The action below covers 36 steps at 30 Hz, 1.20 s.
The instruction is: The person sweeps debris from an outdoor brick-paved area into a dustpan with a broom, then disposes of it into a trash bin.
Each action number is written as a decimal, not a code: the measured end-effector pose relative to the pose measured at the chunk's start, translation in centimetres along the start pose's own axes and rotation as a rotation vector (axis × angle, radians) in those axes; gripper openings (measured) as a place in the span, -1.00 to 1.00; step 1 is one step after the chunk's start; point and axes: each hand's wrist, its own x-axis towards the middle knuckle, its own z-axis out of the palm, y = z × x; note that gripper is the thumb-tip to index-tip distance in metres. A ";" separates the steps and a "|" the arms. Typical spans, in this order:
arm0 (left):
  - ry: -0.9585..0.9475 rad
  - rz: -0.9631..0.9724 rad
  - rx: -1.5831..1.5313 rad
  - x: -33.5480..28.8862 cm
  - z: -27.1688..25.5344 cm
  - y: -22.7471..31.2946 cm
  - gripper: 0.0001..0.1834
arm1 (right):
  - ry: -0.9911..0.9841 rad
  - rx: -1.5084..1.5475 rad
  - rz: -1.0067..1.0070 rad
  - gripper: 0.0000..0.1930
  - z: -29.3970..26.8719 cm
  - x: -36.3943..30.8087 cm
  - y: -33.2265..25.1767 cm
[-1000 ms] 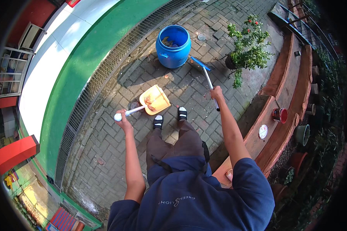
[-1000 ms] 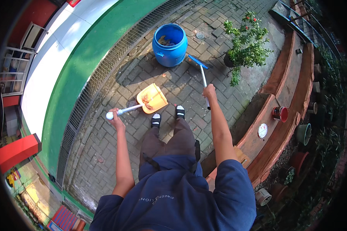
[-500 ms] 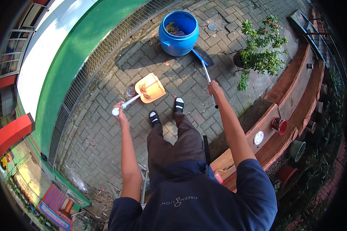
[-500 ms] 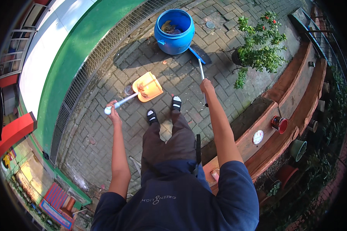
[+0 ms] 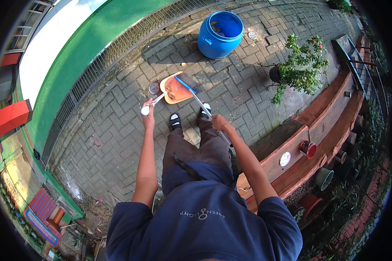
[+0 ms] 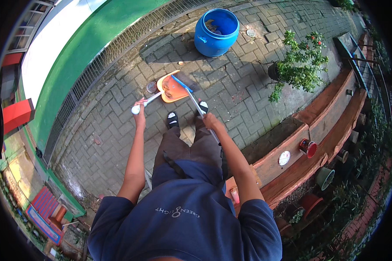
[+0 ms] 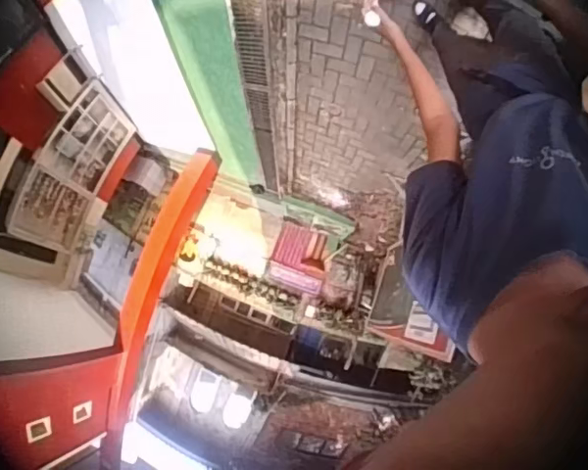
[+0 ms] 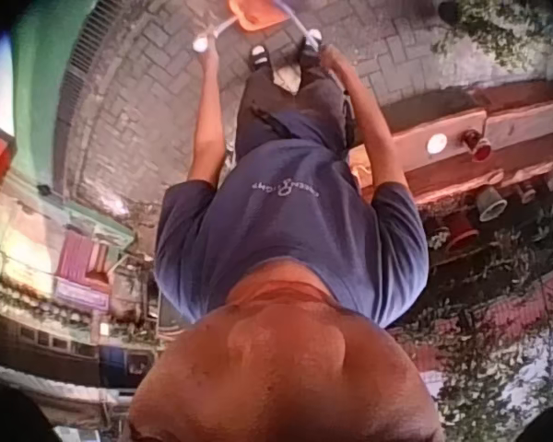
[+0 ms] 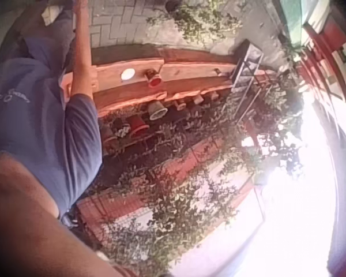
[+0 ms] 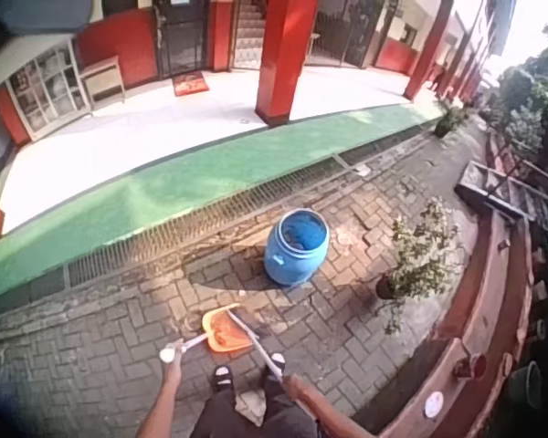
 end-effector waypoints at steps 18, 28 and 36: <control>0.370 0.001 -0.022 -1.6 -5.2 1.7 -0.89 | 0.369 -0.337 -0.207 -0.64 -4.3 5.4 -8.1; 0.371 0.057 0.019 3.0 -7.5 0.7 -0.86 | 0.128 -0.535 -0.053 -0.72 -2.1 11.8 -9.5; 0.151 0.026 0.018 7.5 -7.8 0.6 -0.83 | -0.084 0.156 0.056 -0.79 4.5 2.7 -8.9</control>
